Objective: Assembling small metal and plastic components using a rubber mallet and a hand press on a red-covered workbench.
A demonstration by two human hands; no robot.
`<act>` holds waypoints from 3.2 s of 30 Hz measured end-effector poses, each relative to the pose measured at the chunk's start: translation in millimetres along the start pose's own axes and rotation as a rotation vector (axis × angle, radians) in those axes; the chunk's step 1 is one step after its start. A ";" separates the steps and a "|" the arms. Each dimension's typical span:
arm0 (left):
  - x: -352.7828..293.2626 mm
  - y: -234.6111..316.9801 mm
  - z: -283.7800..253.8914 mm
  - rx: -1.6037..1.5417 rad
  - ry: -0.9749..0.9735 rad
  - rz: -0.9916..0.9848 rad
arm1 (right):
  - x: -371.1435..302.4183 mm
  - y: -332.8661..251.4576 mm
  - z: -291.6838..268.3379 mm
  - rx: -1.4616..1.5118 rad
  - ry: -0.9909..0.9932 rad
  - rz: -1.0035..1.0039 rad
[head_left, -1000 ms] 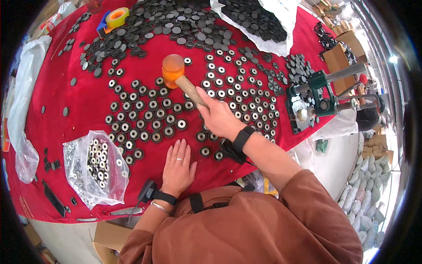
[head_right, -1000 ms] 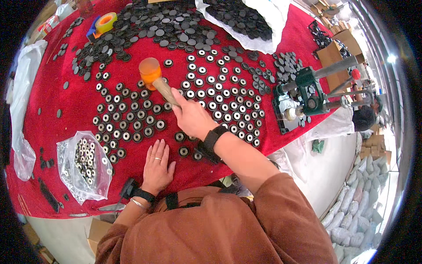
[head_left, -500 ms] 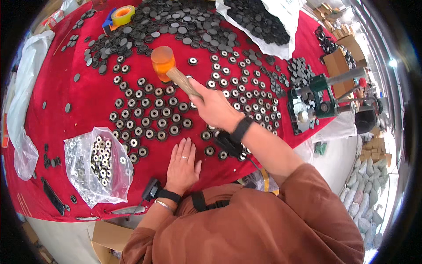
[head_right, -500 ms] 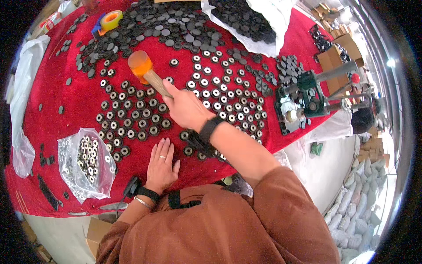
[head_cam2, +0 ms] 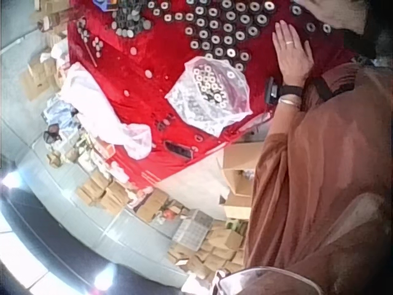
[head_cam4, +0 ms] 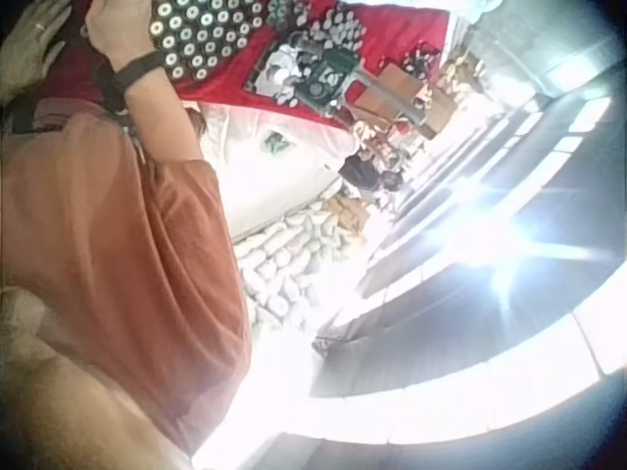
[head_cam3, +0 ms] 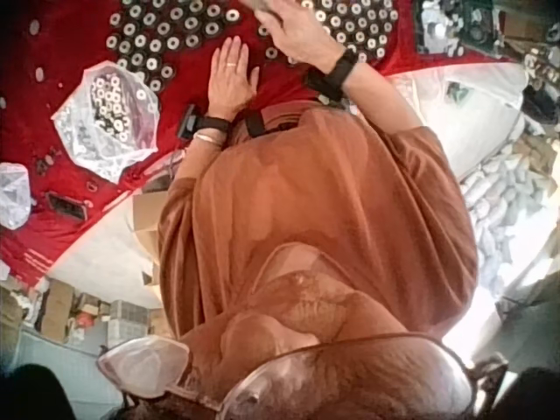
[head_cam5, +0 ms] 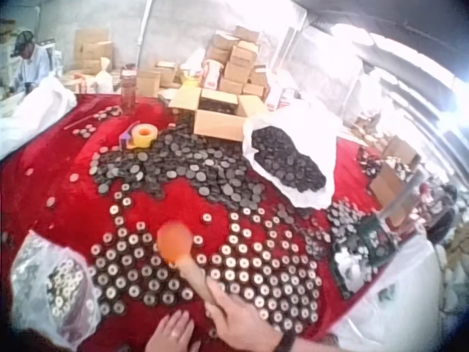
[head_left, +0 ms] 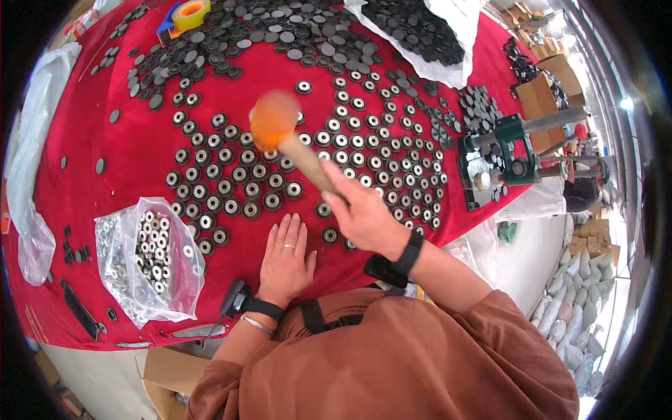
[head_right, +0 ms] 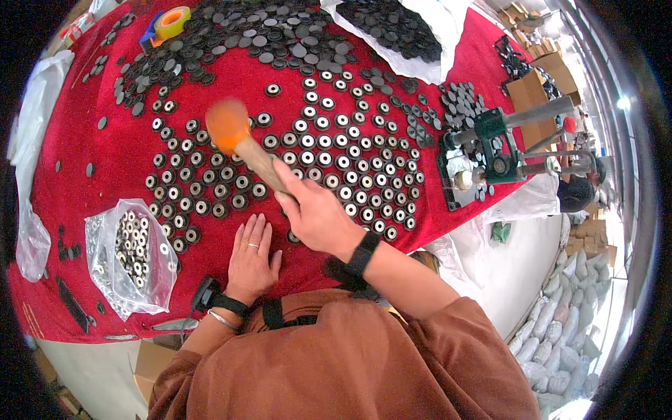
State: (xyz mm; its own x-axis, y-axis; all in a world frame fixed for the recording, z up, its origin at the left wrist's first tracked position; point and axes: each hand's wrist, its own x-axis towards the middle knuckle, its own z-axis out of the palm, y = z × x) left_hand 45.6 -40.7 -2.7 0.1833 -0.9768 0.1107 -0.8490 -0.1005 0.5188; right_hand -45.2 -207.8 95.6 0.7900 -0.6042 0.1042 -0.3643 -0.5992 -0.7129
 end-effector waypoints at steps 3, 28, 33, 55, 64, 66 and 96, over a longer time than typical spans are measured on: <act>-1.4 1.2 -0.5 0.019 -0.001 0.003 | -0.7 7.6 2.8 0.025 -0.100 0.154; 0.1 0.7 1.8 0.041 -0.018 0.012 | -78.3 1.9 -33.7 0.006 -0.262 0.251; -1.7 1.8 2.7 0.026 0.021 0.033 | -67.2 -16.5 -27.3 0.046 -0.181 0.123; 3.8 0.3 -10.1 0.039 0.170 0.191 | -121.7 -5.0 -72.3 0.239 -0.033 0.222; 27.5 -0.8 -13.3 0.107 0.133 0.035 | -178.0 29.5 -136.4 0.611 0.548 0.866; 24.9 2.1 -11.3 0.118 0.094 0.031 | -189.5 37.4 -128.9 0.656 0.539 0.912; 89.7 -0.3 5.3 0.242 0.007 0.083 | -200.1 59.0 -92.3 0.958 0.422 0.993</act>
State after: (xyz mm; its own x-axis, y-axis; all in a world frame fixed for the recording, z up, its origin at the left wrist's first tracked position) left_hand 59.6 -129.3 2.6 0.1110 -0.9824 0.1503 -0.9548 -0.0634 0.2902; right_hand -270.3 -170.7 96.7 0.1473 -0.7629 -0.6296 -0.0676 0.6272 -0.7759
